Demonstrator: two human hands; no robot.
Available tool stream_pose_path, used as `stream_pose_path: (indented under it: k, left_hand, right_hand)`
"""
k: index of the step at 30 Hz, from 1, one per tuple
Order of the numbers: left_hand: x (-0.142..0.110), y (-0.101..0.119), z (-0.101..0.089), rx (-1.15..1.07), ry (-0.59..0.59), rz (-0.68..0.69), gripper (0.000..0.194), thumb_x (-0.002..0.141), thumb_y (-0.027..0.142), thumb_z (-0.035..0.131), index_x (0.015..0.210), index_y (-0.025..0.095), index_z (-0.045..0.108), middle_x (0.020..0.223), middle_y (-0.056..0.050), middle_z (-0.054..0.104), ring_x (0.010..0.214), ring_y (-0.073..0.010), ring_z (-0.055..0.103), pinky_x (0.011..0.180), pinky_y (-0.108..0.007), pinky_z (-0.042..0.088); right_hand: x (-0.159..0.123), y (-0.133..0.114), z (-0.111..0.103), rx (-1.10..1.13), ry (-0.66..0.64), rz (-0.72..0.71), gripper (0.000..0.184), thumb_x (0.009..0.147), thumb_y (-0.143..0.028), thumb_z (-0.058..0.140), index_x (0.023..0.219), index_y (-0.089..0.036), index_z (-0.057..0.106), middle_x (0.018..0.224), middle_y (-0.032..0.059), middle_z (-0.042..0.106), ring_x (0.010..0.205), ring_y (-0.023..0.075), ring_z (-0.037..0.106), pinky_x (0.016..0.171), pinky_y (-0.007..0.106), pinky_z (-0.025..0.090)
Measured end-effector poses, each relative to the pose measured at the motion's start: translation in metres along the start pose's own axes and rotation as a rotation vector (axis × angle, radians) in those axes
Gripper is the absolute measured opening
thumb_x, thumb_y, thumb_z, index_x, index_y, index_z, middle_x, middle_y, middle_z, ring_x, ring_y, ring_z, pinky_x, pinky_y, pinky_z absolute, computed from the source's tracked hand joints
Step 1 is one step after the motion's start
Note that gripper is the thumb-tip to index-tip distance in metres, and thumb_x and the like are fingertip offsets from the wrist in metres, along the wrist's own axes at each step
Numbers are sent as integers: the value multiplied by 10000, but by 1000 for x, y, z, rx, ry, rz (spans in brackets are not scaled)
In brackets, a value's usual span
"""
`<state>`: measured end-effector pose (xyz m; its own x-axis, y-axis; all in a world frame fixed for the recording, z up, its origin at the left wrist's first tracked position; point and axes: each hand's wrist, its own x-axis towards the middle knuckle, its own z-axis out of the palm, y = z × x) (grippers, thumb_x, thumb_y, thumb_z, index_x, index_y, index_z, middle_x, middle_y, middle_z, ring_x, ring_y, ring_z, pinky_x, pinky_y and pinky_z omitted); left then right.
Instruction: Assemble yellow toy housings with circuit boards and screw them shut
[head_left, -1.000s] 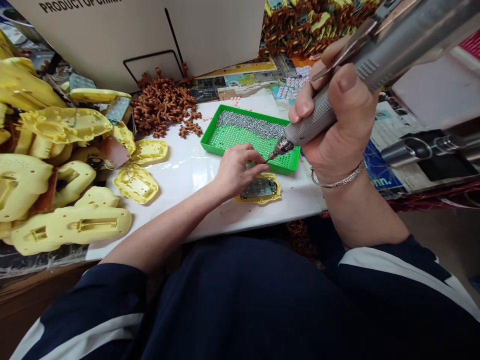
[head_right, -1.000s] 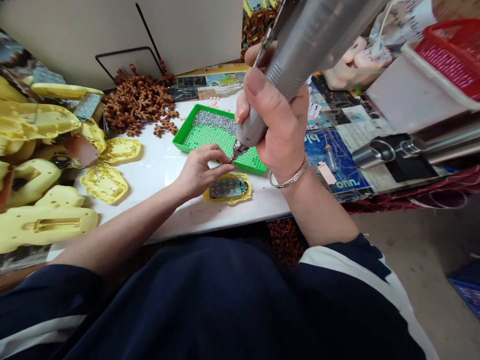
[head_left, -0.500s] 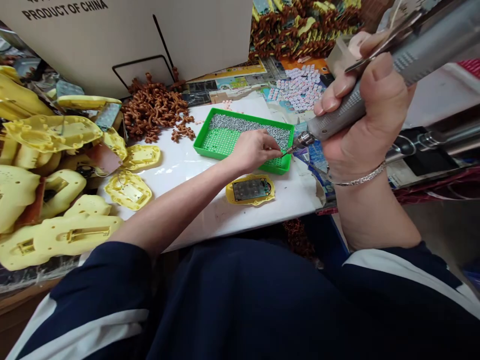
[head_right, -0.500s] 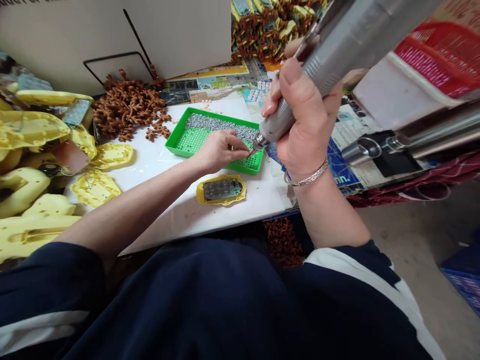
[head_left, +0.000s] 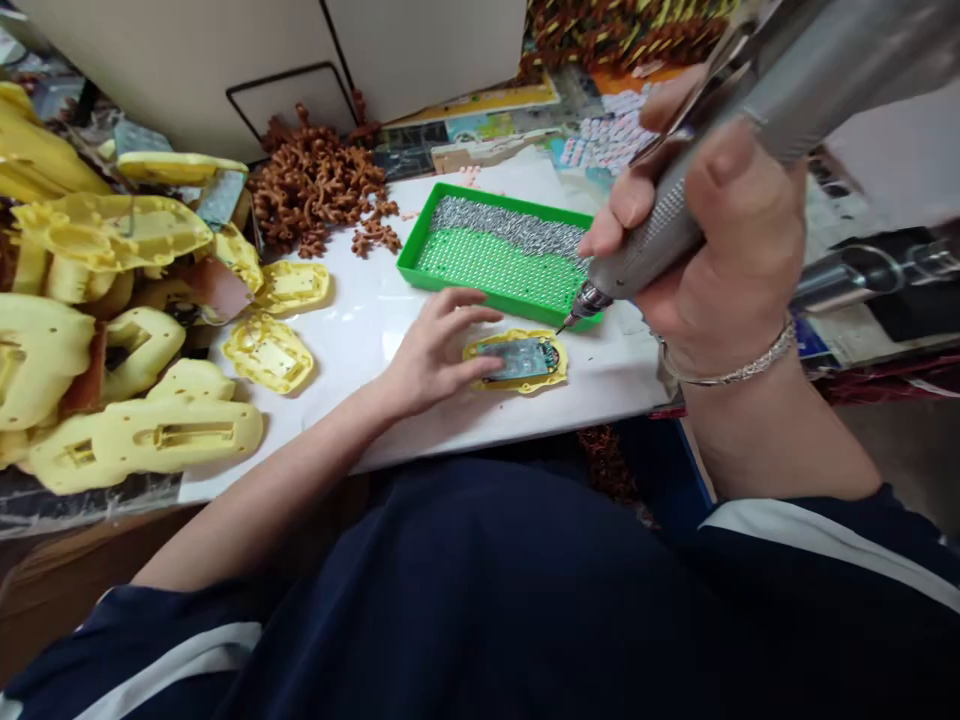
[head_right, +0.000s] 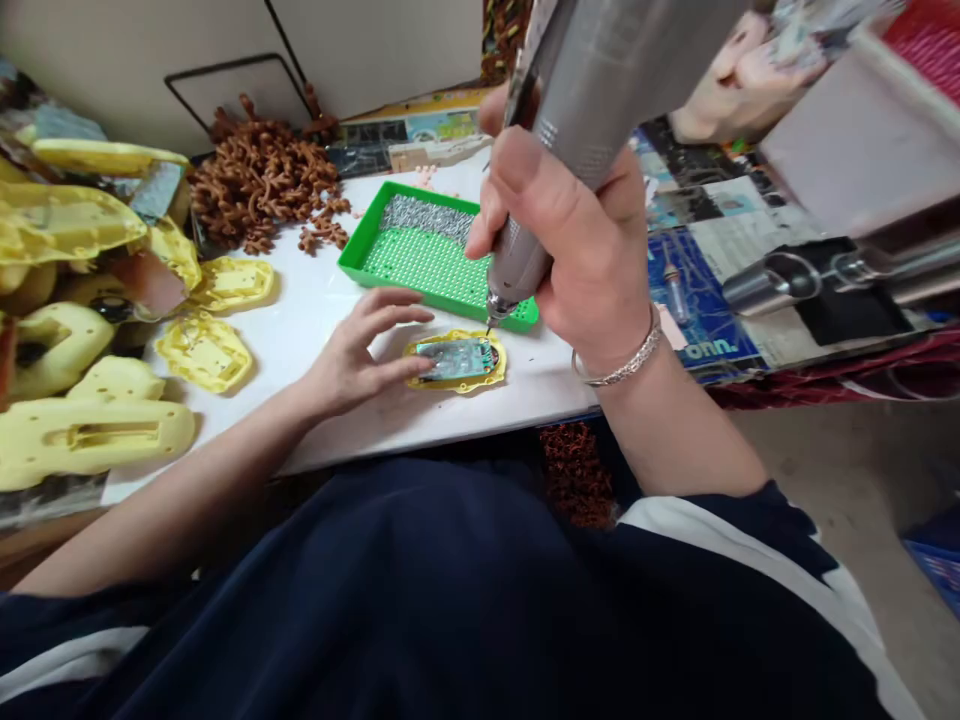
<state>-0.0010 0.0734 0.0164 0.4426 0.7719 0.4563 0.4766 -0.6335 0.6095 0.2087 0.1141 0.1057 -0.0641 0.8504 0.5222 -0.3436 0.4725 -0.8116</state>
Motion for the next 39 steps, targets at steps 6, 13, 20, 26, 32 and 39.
stream_pose_path:
  k: [6,13,20,26,32,39]
  left_hand:
    - [-41,7,20,16,30,-92,466,907,543,645,1224,202,630,1314,-147,594,1216,-258,575,1042,-436,486]
    - [-39,11,26,3,27,-170,264,914,379,663,1116,208,672,1230,-109,639,1119,-242,599,975,-417,495]
    - [-38,12,27,1,14,-195,251,881,354,706,1088,217,671,1223,-94,642,1105,-236,596,976,-405,485]
    - [-37,11,27,-2,19,-183,238,872,326,713,1077,213,670,1212,-92,644,1100,-236,597,975,-408,489]
    - [-37,11,27,-55,33,-162,201,884,297,693,1051,190,665,1190,-107,636,1091,-224,610,951,-388,512]
    - [-37,13,26,-57,18,-192,203,880,292,698,1065,214,664,1192,-96,633,1099,-227,609,962,-405,513]
  right_hand:
    - [-31,5,41,134,-52,96,356,600,-446,913,709,-248,638,553,-64,479,391,100,403,390,312,347]
    - [-49,28,55,167,-32,88,327,547,-477,899,765,-319,713,680,-62,549,359,80,345,337,330,354]
    - [-51,31,55,122,-14,115,303,548,-485,892,737,-348,698,602,-69,469,357,89,326,318,330,351]
    - [-52,35,53,101,-68,41,282,639,-468,860,813,-333,684,558,-82,386,386,93,368,338,297,384]
    - [-51,35,53,83,-70,39,289,614,-443,863,794,-325,669,551,-86,408,368,85,336,343,302,380]
    - [-50,31,55,20,-57,79,345,582,-491,872,737,-322,614,520,-90,444,356,89,342,346,295,389]
